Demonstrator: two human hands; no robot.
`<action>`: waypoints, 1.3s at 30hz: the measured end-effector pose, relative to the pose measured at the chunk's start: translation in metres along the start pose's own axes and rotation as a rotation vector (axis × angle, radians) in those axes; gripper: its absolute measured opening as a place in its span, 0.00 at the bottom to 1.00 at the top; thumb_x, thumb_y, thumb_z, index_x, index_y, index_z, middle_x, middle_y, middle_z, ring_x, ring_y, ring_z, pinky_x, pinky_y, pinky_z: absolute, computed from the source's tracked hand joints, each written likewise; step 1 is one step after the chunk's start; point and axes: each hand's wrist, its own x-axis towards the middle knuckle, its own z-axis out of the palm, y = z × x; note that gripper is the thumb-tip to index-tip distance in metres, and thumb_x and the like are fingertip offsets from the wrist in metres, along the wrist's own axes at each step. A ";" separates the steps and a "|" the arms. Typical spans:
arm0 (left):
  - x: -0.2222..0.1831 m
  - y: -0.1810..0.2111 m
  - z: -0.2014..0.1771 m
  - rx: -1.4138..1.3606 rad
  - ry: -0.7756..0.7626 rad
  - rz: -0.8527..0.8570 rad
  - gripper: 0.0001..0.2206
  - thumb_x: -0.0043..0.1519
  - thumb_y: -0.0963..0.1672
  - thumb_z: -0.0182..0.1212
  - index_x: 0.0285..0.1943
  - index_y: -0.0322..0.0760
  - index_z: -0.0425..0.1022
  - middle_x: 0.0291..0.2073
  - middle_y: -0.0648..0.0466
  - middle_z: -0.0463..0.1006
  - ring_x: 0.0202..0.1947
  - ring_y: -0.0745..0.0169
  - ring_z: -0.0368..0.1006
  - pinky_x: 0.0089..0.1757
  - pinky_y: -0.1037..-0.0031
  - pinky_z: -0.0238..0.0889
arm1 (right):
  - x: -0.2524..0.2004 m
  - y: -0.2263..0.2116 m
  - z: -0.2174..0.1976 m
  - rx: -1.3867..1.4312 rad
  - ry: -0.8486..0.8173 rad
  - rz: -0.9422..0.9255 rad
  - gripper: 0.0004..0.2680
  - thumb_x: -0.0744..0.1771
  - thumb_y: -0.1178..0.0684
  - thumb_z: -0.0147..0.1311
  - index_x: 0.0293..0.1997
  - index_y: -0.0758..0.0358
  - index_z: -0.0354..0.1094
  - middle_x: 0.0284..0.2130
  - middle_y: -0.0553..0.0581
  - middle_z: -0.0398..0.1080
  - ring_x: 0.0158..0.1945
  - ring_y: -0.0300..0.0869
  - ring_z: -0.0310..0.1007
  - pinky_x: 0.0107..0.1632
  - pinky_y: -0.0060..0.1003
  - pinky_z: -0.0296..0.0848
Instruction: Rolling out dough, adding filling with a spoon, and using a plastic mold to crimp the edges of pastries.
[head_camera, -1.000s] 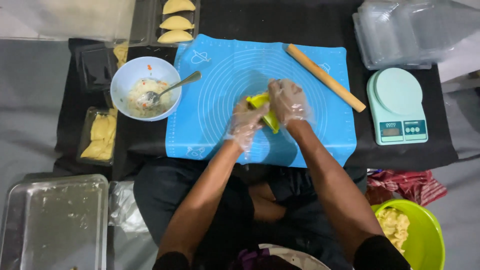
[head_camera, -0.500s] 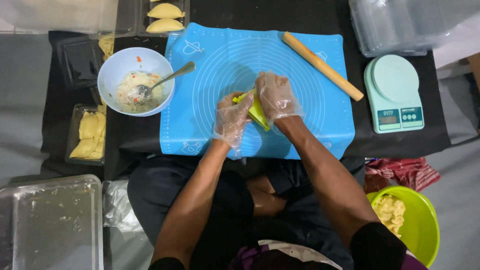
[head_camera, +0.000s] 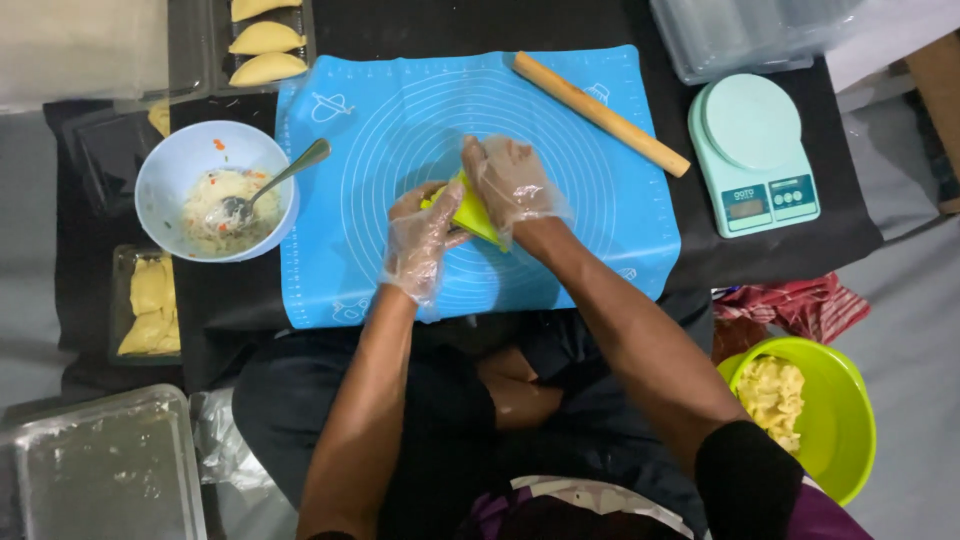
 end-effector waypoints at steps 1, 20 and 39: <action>-0.002 0.004 0.001 -0.020 -0.038 0.003 0.27 0.57 0.54 0.73 0.52 0.28 0.77 0.40 0.37 0.79 0.42 0.40 0.81 0.41 0.50 0.80 | 0.008 -0.003 -0.007 0.258 -0.006 0.188 0.08 0.69 0.49 0.47 0.39 0.63 0.65 0.26 0.62 0.69 0.30 0.53 0.74 0.36 0.48 0.73; -0.018 0.010 0.014 0.138 0.087 0.152 0.22 0.62 0.53 0.65 0.47 0.27 0.80 0.38 0.35 0.80 0.40 0.37 0.82 0.38 0.59 0.82 | 0.012 -0.010 -0.051 0.810 -0.504 0.826 0.35 0.63 0.16 0.32 0.57 0.56 0.72 0.52 0.67 0.74 0.60 0.61 0.72 0.63 0.54 0.68; -0.010 0.004 0.012 0.256 0.128 0.067 0.21 0.57 0.54 0.70 0.45 0.34 0.81 0.37 0.42 0.81 0.39 0.44 0.82 0.34 0.60 0.83 | 0.009 -0.007 -0.051 0.816 -0.398 0.639 0.22 0.68 0.23 0.37 0.52 0.40 0.76 0.41 0.56 0.78 0.52 0.57 0.76 0.55 0.50 0.73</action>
